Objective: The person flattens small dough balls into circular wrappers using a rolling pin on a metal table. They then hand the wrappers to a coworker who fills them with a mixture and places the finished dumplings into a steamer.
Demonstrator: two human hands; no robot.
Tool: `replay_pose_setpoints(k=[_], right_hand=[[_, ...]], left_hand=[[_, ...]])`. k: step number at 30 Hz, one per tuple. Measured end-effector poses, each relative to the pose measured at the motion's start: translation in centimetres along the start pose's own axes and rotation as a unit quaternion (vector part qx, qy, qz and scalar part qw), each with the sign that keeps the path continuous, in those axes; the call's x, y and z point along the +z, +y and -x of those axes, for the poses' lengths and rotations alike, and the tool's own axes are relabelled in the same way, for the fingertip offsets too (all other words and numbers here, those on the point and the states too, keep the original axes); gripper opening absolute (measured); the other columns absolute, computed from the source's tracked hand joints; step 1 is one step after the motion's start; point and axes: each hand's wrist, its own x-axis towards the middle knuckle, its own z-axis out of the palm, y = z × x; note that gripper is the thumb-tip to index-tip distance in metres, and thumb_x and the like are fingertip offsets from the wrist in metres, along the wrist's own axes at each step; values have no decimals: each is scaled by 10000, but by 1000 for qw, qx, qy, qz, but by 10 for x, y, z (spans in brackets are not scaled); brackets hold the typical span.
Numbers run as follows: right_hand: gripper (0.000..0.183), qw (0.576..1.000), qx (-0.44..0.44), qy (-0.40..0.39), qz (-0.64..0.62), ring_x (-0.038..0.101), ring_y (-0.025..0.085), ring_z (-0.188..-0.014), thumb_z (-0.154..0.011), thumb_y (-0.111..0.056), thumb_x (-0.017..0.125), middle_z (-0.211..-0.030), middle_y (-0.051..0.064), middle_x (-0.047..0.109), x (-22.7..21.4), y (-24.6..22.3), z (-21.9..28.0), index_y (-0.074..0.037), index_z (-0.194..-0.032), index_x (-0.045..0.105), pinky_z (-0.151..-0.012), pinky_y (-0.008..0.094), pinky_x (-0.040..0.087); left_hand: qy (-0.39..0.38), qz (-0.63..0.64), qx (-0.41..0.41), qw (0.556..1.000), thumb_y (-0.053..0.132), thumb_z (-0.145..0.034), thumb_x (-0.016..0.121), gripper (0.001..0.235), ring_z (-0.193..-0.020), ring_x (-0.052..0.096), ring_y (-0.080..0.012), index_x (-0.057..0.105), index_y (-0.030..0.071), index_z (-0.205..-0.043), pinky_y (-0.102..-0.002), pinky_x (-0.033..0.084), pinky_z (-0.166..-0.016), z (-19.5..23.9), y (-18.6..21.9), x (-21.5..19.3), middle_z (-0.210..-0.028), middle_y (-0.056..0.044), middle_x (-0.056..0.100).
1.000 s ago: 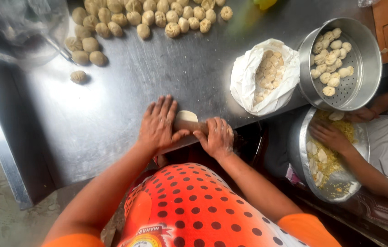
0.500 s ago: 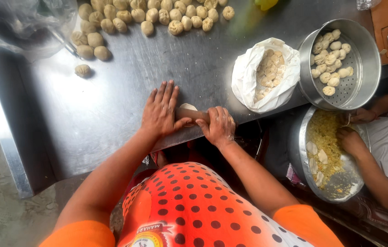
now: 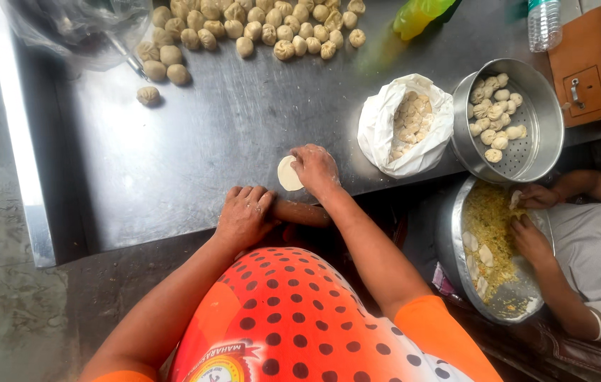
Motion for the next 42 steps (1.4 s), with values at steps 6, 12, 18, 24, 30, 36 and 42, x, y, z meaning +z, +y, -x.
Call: replay_pose_setpoints(k=[6, 12, 18, 24, 30, 36, 42], right_hand=[[145, 996, 67, -62, -4, 648, 317, -1069, -859, -211, 742, -1050, 94, 707, -16, -11, -12, -89, -937, 732, -908, 457, 511], [141, 989, -9, -109, -100, 683, 272, -897, -912, -179, 709, -947, 88, 714, -40, -19, 15, -57, -981, 696, -818, 410, 528], [136, 829, 160, -96, -528, 645, 142, -818, -927, -140, 718, -898, 32, 693, -39, 14, 25, -38, -1008, 678, -782, 314, 553], [243, 958, 152, -77, -230, 686, 180, -820, -914, -269, 727, -896, 49, 732, -29, 29, 62, -47, -1013, 711, -781, 336, 545], [488, 996, -61, 60, -4, 635, 346, -1001, -973, -545, 622, -1042, 108, 681, -41, 20, 61, -72, -1055, 708, -859, 494, 507], [586, 993, -25, 88, 78, 607, 372, -980, -980, -643, 498, -977, 126, 632, -29, 26, -15, -88, -889, 663, -795, 530, 494], [594, 993, -20, 87, 73, 619, 361, -959, -1016, -650, 471, -964, 114, 628, -20, 43, -15, -95, -896, 645, -784, 514, 496]], left_hand=[[4, 11, -9, 1000, 377, -727, 824, 574, -1065, 609, -281, 648, 103, -1200, -453, 413, -966, 6, -2, -4, -1115, -72, 653], [15, 4, -6, 1000, 380, -746, 821, 553, -1059, 614, -274, 653, 96, -1189, -450, 421, -966, 7, -4, 0, -1110, -67, 653], [13, 5, -3, 1000, 379, -736, 826, 534, -1035, 620, -272, 658, 90, -1153, -444, 425, -952, 2, -6, 2, -1075, -63, 655], [-42, -7, -35, 998, 395, -704, 846, 531, -997, 624, -260, 674, 105, -1114, -437, 439, -898, -11, -4, -9, -1030, -54, 657], [-91, -37, -102, 990, 545, -781, 760, 642, -1221, 549, -291, 662, 117, -1250, -456, 434, -967, -57, -15, -15, -1306, -94, 593], [-108, -130, -114, 979, 776, -876, 464, 978, -1526, 145, -371, 318, 106, -1573, -554, 137, -1199, -139, -43, -19, -1654, -170, 206], [-94, -114, -102, 984, 769, -878, 453, 1013, -1544, 123, -362, 278, 77, -1598, -544, 107, -1221, -146, -49, -4, -1677, -179, 189]])
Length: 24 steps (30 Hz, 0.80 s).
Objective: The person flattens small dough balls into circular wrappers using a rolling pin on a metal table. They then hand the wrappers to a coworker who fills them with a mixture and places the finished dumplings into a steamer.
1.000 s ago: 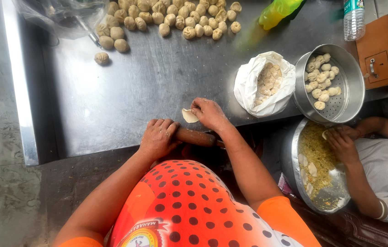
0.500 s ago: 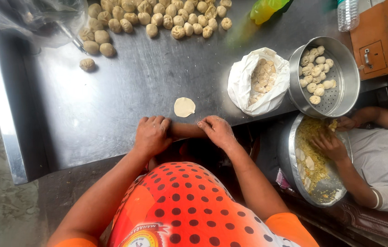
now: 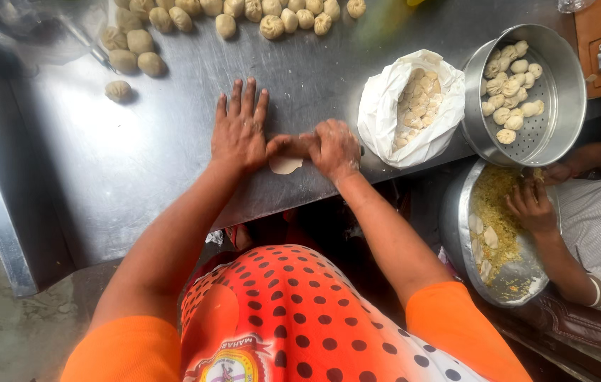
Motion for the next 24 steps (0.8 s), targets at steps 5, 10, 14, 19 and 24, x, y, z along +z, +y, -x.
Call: replay_pose_setpoints(k=[5, 10, 14, 19, 24], right_hand=[[636, 994, -70, 79, -3, 592, 358, -901, -987, -661, 505, -957, 129, 610, -5, -14, 60, -41, -978, 647, -765, 501, 489], [478, 990, 89, -91, -68, 632, 325, -956, -937, -543, 651, -941, 102, 663, -16, -21, 53, -68, -894, 680, -831, 474, 507], [295, 996, -22, 30, -80, 618, 363, -1066, -877, -297, 734, -1084, 136, 690, 2, -33, 44, -57, -1047, 720, -908, 479, 495], [249, 988, 87, -73, -108, 632, 319, -1069, -831, -247, 743, -1017, 84, 707, 16, -45, -10, -95, -1027, 717, -937, 456, 499], [120, 991, 60, -105, -54, 625, 307, -1070, -872, -237, 722, -1022, 74, 679, 5, -50, -13, -118, -890, 719, -928, 461, 490]], left_hand=[[47, 25, 30, 998, 771, -865, 519, 1091, -1538, 220, -371, 303, -52, -1547, -514, 136, -1240, 67, 10, 29, -1641, -242, 270], [153, 46, 77, 984, 543, -794, 717, 877, -1422, 435, -360, 481, -11, -1432, -520, 272, -1183, 108, 18, 24, -1508, -205, 490], [107, 116, 78, 984, 436, -775, 803, 649, -1165, 582, -298, 596, 49, -1252, -480, 398, -1015, 140, 23, 28, -1232, -107, 636], [107, 107, 113, 982, 455, -718, 827, 608, -1065, 602, -287, 641, 88, -1165, -464, 416, -939, 136, 17, 28, -1099, -75, 644], [157, 108, 139, 972, 435, -736, 796, 578, -1054, 621, -290, 652, 102, -1186, -441, 421, -933, 136, 22, 21, -1141, -54, 679]])
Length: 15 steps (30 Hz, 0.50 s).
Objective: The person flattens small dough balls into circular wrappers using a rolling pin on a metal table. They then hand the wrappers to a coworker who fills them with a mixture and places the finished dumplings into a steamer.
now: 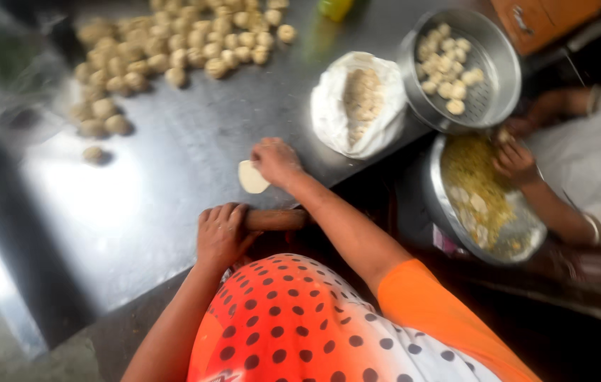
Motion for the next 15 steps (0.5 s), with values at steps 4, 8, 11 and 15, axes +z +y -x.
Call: replay_pose_setpoints(k=[4, 8, 11, 15], right_hand=[[229, 999, -27, 25, -16, 600, 311, -1147, -887, -285, 701, -1135, 68, 679, 11, 11, 5, -132, -1057, 695, -981, 493, 468], [201, 998, -39, 18, 47, 590, 274, -1185, -881, -296, 684, -1179, 50, 654, 18, 6, 5, -164, -1030, 711, -1022, 470, 465], [192, 996, -76, -5, -42, 664, 265, -1087, -910, -297, 677, -1079, 29, 710, 3, 3, 12, -143, -1020, 711, -963, 446, 503], [208, 948, -47, -17, -314, 722, 218, -913, -923, -266, 705, -940, 61, 744, -28, 30, 48, -76, -1006, 722, -850, 367, 564]], left_hand=[[-2, -14, 11, 1000, 407, -754, 798, 554, -1045, 639, -260, 666, 107, -1200, -426, 431, -944, -4, 2, 11, -1133, -39, 695], [-15, -64, 2, 998, 431, -749, 825, 550, -985, 650, -255, 671, 150, -1196, -420, 434, -910, -1, -1, 23, -1102, -14, 696], [-3, -82, 16, 996, 433, -768, 822, 536, -969, 656, -258, 667, 157, -1200, -424, 438, -908, 2, -2, 29, -1099, -9, 695], [9, -80, 30, 996, 444, -797, 828, 533, -968, 657, -270, 667, 155, -1215, -435, 435, -895, 2, -9, 35, -1091, -18, 682]])
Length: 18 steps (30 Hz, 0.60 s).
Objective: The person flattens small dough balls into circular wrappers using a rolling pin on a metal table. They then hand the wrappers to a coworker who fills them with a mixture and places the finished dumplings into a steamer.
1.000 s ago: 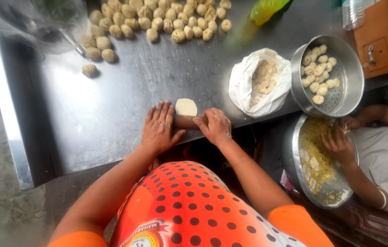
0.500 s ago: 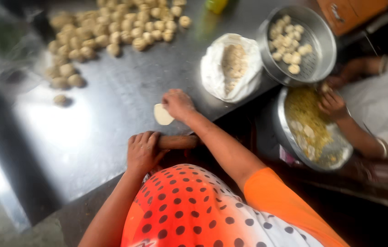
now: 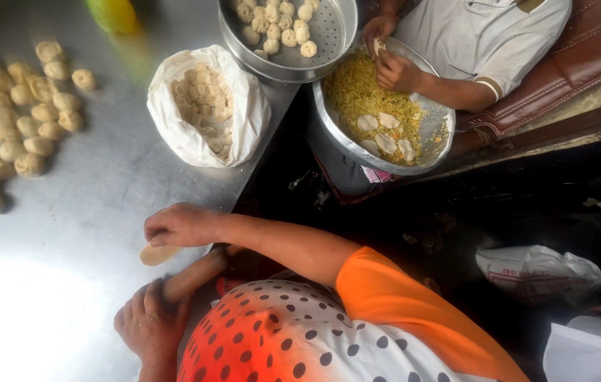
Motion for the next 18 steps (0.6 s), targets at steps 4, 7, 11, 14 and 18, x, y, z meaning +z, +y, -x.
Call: replay_pose_setpoints(k=[4, 7, 11, 14, 18], right_hand=[[196, 965, 73, 142, -210, 716, 127, -978, -940, -163, 739, -1052, 59, 759, -75, 36, 73, -62, -1108, 728, -919, 299, 593], [173, 921, 137, 302, -206, 716, 155, -989, -944, -117, 738, -1074, 72, 770, -155, 79, 141, -50, -1103, 742, -912, 312, 589], [157, 846, 260, 449, -124, 726, 118, -899, -949, -124, 699, -1060, 52, 782, -256, 139, 223, -92, -1095, 746, -836, 296, 598], [146, 825, 318, 468, -5, 721, 143, -872, -942, -130, 714, -1002, 92, 783, -294, 189, 261, -54, -1064, 742, -801, 303, 581], [145, 840, 391, 342, 157, 674, 188, -842, -907, -140, 756, -950, 138, 764, -280, 256, 281, -55, -1020, 791, -795, 329, 504]], left_hand=[[-4, -2, -4, 1000, 411, -755, 831, 543, -992, 661, -282, 670, 164, -1210, -435, 446, -907, 5, -3, 6, -1112, -17, 695], [-6, -7, -12, 1000, 393, -737, 849, 545, -993, 669, -288, 683, 169, -1205, -423, 454, -878, 6, -4, 10, -1102, -28, 702], [7, 16, -8, 1000, 351, -750, 867, 524, -936, 691, -289, 677, 157, -1199, -436, 487, -895, 3, 1, 12, -1082, -45, 716], [10, 30, 14, 999, 334, -762, 882, 462, -832, 694, -303, 690, 155, -1142, -444, 526, -838, -5, 0, 13, -1009, -64, 717], [26, 44, 50, 997, 345, -788, 867, 436, -764, 682, -324, 703, 106, -1114, -445, 555, -752, -15, 3, 13, -972, -103, 712]])
